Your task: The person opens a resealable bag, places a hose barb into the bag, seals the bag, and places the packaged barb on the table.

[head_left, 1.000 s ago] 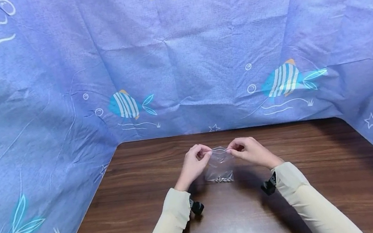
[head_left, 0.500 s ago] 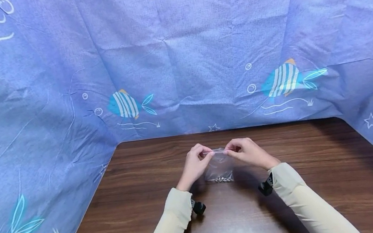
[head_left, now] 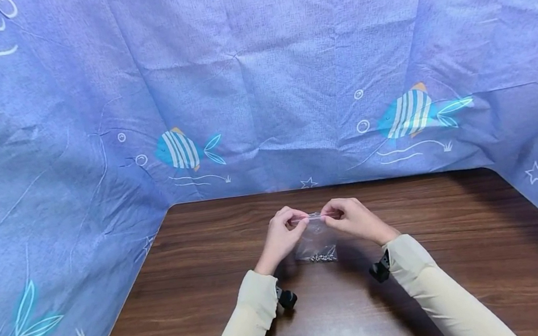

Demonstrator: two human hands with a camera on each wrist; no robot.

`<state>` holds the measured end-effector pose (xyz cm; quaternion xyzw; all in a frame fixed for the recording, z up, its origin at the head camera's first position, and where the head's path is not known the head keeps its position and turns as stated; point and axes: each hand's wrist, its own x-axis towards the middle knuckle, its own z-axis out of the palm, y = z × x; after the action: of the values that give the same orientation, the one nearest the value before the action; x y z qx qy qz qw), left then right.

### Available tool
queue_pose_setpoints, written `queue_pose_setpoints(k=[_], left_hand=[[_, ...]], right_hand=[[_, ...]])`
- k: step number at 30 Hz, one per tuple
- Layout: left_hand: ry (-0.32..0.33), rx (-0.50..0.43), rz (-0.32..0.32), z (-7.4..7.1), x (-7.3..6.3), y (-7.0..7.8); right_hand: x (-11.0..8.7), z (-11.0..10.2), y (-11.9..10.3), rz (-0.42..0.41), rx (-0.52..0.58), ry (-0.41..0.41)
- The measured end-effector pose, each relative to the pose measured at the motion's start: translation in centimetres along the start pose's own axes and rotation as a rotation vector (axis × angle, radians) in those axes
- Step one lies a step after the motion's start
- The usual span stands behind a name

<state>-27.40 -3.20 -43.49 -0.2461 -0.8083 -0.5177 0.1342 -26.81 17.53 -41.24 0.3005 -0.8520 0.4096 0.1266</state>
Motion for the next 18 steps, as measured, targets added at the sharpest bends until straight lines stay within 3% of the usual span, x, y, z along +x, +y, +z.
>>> queue_pose_setpoints(k=[5, 10, 18], left_hand=[[-0.006, -0.018, 0.022, 0.02, -0.05, 0.19], [-0.003, 0.031, 0.055, 0.06, -0.07, 0.34], [-0.003, 0.076, 0.131, -0.04, 0.12, 0.28]], right_hand=[[0.2, 0.35, -0.25, -0.02, 0.002, 0.003], [0.34, 0.51, -0.32, -0.048, -0.037, 0.019], [0.55, 0.3, -0.41, -0.012, -0.097, 0.012]])
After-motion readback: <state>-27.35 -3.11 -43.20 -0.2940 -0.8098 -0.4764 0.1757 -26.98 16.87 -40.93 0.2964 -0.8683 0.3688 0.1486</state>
